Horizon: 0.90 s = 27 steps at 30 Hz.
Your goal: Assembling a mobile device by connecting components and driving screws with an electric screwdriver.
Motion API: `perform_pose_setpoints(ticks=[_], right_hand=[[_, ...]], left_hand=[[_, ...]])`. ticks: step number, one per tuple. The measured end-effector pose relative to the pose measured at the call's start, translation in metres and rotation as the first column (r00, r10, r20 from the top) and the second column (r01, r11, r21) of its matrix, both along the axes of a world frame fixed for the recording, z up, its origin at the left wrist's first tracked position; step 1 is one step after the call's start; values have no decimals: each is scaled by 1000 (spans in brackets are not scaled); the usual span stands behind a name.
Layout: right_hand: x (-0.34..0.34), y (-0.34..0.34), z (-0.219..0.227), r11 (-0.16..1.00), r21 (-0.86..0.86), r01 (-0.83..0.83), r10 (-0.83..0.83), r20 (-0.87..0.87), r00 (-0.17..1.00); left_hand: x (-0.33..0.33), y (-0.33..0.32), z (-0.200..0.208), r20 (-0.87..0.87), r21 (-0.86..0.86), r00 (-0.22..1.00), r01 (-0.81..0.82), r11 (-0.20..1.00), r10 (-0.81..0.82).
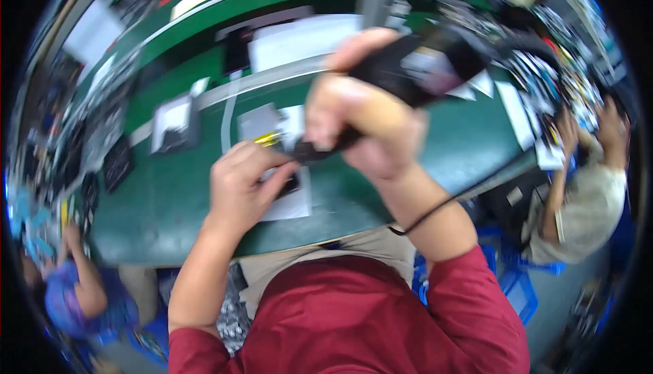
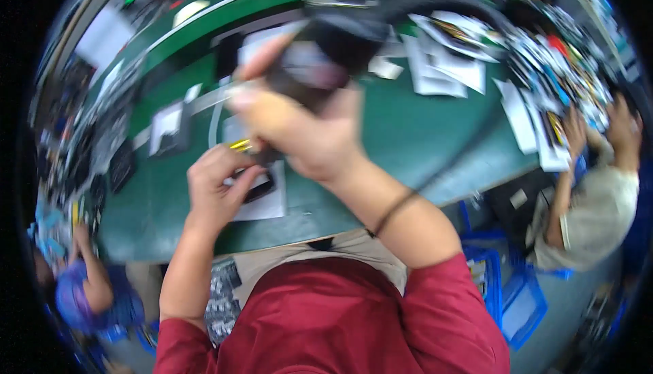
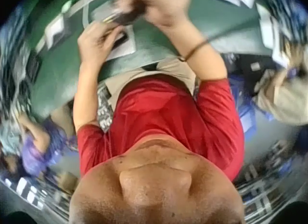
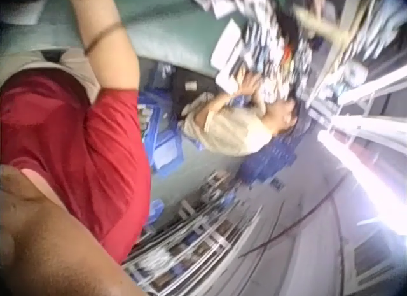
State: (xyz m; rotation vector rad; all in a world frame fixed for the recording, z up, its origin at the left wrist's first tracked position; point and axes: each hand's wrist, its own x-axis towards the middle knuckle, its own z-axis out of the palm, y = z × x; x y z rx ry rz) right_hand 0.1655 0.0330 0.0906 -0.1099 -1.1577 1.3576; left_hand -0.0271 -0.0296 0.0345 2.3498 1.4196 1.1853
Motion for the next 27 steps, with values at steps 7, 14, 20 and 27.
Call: perform_pose_setpoints(ticks=[7, 14, 20, 27], right_hand=[[-13, -11, 2, 981, 61, -186, 189, -52, 981], [-29, -15, 3, 969, 83, -231, 231, 7, 973], [-42, -19, 4, 973, 74, -220, 217, 43, 975], [-43, -28, 10, 974, 65, -218, 212, 90, 973]], left_hand=[[-16, -21, -9, 85, 95, 996, -12, 995, 4], [-24, -30, -15, 124, 121, 992, -54, 991, 39], [-30, -32, -21, 127, 147, 991, -69, 987, 50], [-26, -36, -22, 143, 197, 989, -60, 978, 32]])
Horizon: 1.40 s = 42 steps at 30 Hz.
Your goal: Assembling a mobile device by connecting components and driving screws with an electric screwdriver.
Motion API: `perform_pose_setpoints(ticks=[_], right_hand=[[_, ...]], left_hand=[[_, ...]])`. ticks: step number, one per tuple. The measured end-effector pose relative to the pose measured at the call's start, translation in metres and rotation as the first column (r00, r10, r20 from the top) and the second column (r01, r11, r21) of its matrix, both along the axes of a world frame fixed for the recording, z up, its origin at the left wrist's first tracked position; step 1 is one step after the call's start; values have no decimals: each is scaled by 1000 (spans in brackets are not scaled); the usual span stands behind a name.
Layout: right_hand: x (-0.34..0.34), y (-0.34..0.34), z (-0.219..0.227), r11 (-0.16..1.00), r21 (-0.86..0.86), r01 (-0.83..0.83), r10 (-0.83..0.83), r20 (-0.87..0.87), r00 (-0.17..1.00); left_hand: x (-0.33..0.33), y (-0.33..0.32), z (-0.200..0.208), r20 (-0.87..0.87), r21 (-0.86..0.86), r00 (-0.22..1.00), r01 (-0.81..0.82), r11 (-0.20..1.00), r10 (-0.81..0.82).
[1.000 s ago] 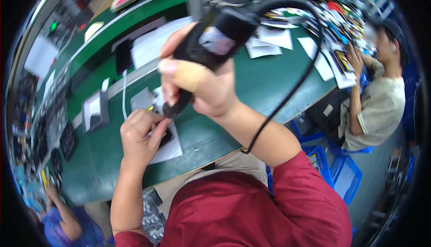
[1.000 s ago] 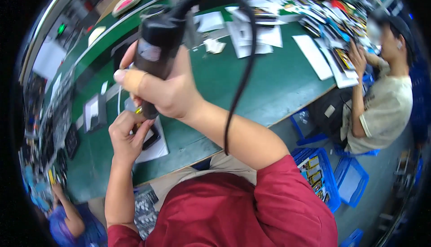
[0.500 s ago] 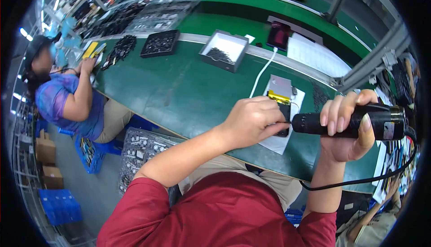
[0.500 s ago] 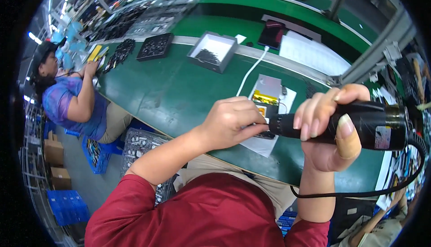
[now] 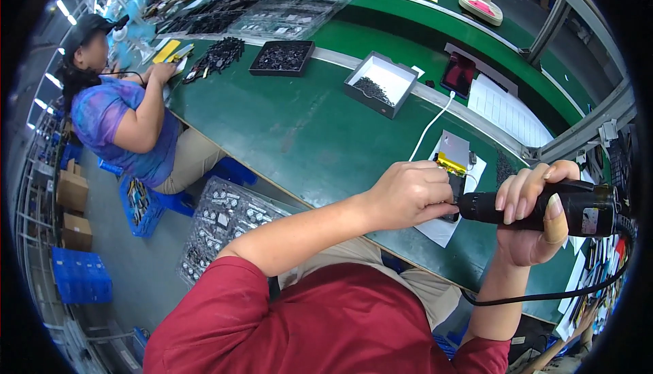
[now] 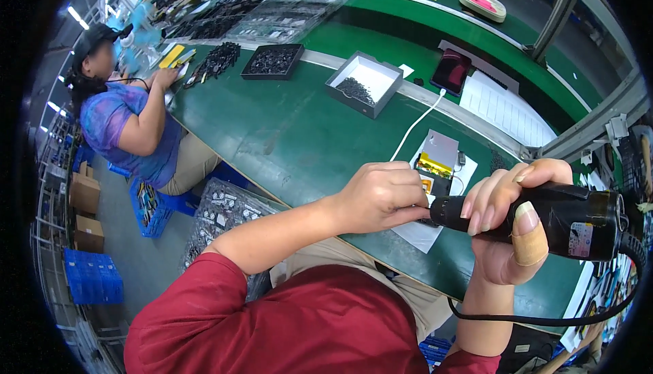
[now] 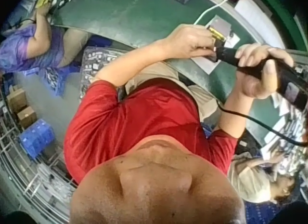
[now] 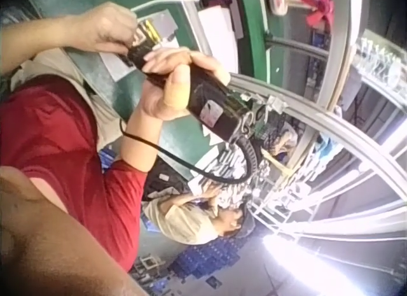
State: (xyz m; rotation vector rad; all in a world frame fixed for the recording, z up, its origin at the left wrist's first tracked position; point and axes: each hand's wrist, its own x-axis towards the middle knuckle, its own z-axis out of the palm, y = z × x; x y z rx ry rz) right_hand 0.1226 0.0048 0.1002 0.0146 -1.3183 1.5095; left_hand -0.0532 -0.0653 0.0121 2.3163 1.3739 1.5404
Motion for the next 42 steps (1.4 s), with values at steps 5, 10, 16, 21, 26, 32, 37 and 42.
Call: perform_pose_setpoints(ticks=[5, 10, 16, 21, 26, 32, 37, 42], right_hand=[[-2, -4, 1, 999, -30, 33, -31, 53, 998], [-6, -2, 1, 999, 41, 20, -26, 160, 987], [-21, 14, -2, 1000, 26, -5, -2, 233, 972], [-42, -10, 7, 966, 6, 259, -247, 317, 916], [-48, -4, 4, 996, -88, -12, 32, 220, 975], [-45, -6, -6, 974, -222, 51, 15, 286, 958], [-48, -4, -12, 989, -139, -42, 88, 344, 935], [-68, 17, -38, 776, 596, 205, -228, -39, 973]], left_hand=[[1, -1, -2, 16, 17, 999, 36, 999, -36], [-3, 1, -4, -20, -33, 1000, 7, 999, -8], [-9, 0, 0, -19, -147, 1000, 4, 989, -7], [-11, -5, -11, -27, -214, 999, -27, 976, 22], [-6, -15, -21, 206, -440, 971, -19, 898, 122], [2, -29, -19, -32, -412, 974, -218, 885, 225], [10, -30, -29, -239, -354, 936, -332, 875, 258], [11, -28, -29, -269, -257, 922, -348, 901, 280]])
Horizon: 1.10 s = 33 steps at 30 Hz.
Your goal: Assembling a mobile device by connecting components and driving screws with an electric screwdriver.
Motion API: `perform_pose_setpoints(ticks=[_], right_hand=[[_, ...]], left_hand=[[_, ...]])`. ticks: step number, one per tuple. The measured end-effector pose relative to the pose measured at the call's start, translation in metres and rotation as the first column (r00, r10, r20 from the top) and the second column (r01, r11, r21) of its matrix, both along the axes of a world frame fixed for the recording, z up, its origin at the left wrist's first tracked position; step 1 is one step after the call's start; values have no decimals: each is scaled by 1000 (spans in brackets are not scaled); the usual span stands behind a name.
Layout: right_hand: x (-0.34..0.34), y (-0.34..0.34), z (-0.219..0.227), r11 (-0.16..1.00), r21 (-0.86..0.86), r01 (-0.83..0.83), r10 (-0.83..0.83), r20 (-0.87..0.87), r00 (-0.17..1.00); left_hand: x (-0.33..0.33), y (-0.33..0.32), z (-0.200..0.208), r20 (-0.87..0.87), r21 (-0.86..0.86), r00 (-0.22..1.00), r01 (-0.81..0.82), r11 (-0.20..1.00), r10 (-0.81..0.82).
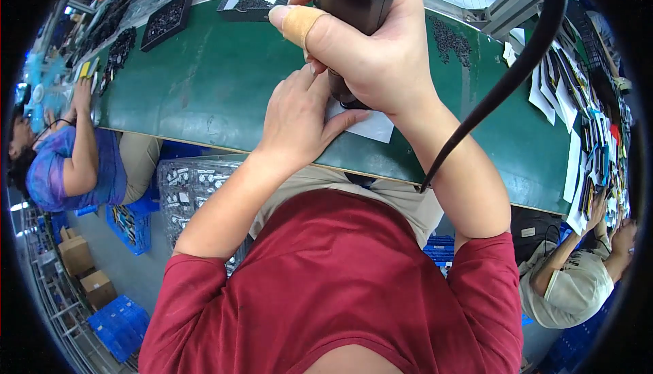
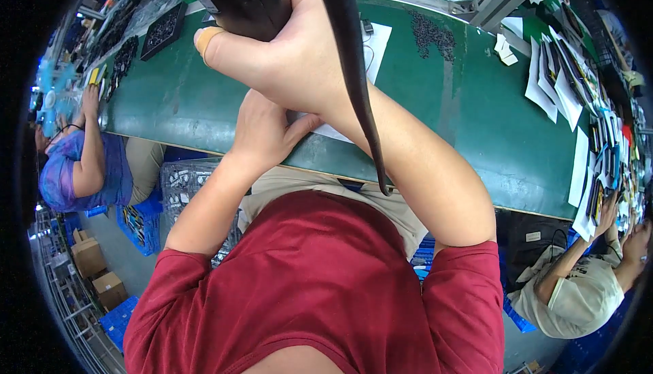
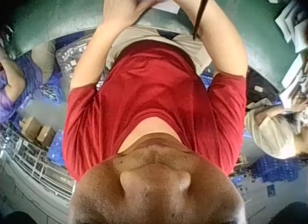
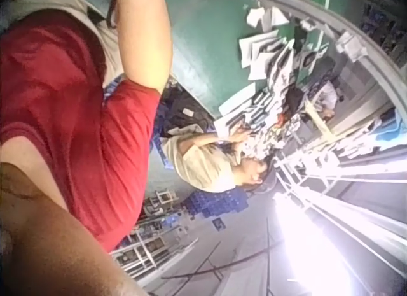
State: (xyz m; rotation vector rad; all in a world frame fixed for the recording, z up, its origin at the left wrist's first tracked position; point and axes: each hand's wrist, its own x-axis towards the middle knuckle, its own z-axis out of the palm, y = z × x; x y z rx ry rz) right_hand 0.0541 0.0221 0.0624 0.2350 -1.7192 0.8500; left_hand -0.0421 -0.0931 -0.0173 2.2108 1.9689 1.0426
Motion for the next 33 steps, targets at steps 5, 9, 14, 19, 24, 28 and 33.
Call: perform_pose_setpoints(ticks=[5, 9, 14, 19, 24, 28, 33], right_hand=[[11, -28, 17, 737, -676, -2, 200, 214, 956], [-9, -2, -3, 998, 8, -63, 63, -44, 997], [-14, 2, -9, 984, 15, -179, 179, -96, 979], [5, -33, 14, 801, -593, 87, 115, 295, 948], [-25, -5, -20, 964, -59, -260, 245, -194, 950], [-28, -2, -26, 962, -92, -257, 233, -215, 949], [-33, 0, -32, 914, -96, -394, 367, -217, 905]], left_hand=[[-3, -2, -4, 3, -8, 1000, -3, 1000, 3], [-2, 0, -4, 29, -7, 1000, -11, 1000, 11], [0, 0, -4, 86, -35, 996, -13, 999, 16], [-6, -4, -5, 74, -52, 997, -21, 998, 24], [-3, -1, -3, 133, -47, 991, -20, 999, 26], [-3, 0, -6, 129, -45, 992, -6, 999, 12], [-4, -1, -8, 120, -52, 992, -30, 998, 36]])
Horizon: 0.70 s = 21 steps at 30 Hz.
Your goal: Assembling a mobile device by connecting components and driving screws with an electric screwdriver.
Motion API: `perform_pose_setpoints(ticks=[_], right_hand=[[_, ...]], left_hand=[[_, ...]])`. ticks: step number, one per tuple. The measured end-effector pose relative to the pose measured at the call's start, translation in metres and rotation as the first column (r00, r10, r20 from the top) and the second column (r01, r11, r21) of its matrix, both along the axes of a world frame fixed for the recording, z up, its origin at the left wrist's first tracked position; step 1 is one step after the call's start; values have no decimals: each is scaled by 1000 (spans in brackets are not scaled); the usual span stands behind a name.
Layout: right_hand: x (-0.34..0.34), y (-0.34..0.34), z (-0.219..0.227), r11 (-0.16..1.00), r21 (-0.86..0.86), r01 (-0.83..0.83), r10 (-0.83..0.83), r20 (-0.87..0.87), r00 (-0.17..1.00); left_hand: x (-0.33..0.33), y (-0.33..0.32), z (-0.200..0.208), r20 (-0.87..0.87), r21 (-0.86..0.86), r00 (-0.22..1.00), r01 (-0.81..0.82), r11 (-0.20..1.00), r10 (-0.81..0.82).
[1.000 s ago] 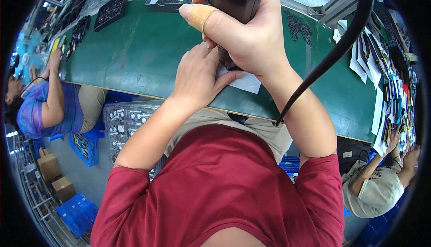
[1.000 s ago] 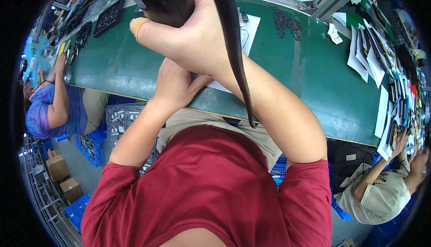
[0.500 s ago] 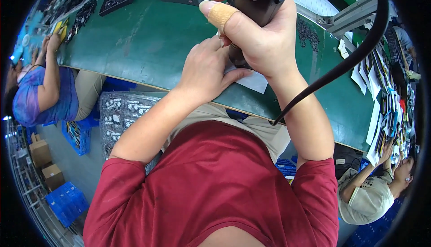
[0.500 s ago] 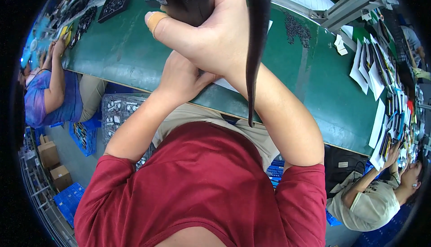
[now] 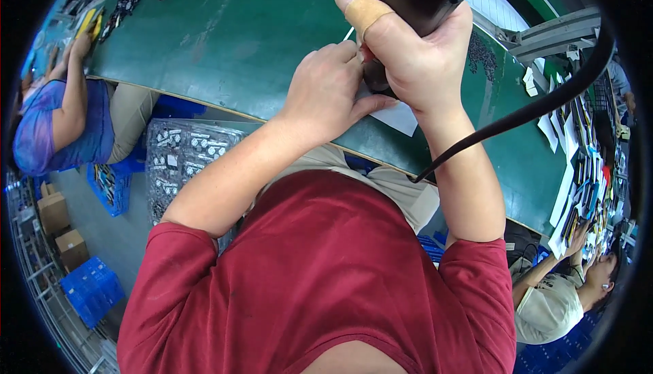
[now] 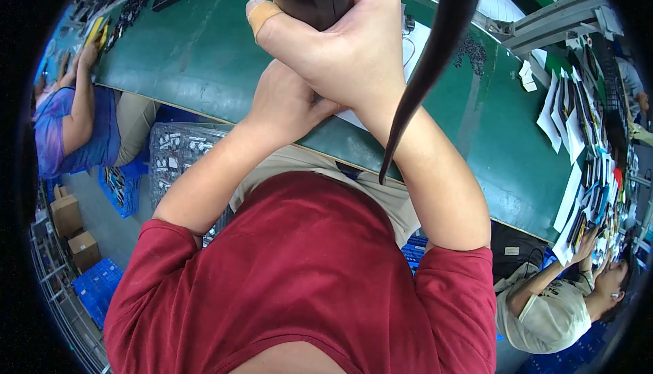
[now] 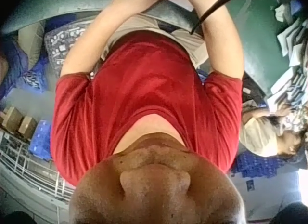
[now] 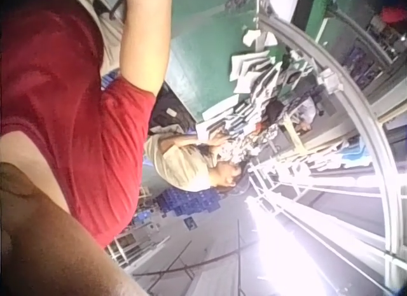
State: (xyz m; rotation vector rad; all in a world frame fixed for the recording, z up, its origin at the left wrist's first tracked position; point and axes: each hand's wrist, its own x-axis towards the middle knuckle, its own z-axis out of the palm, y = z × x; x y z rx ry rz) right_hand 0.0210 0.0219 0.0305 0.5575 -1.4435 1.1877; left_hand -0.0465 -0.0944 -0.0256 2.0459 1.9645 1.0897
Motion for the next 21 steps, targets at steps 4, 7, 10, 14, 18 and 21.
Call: perform_pose_setpoints(ticks=[4, 7, 10, 14, 18, 21], right_hand=[[-1, 1, 1, 999, -11, -41, 41, 7, 999], [-1, 4, -4, 997, -7, -76, 76, -28, 997], [21, -11, 19, 979, -120, 165, -105, 400, 911], [98, -9, 66, 856, -6, 518, -437, 529, 728], [191, 12, 122, 779, -36, 626, -508, 549, 663], [232, 17, 117, 354, 426, 833, -782, 623, 15]], left_hand=[[1, 0, 1, 0, 2, 1000, -9, 1000, 9], [2, 2, 1, -4, 16, 1000, 4, 1000, -3], [2, -1, 4, -55, 7, 998, -4, 1000, 4], [2, -8, 11, -103, -15, 994, -37, 999, 35], [-8, -7, 12, 6, 16, 999, 36, 999, -36], [-27, 16, 40, 162, -212, 979, 155, 965, -122]])
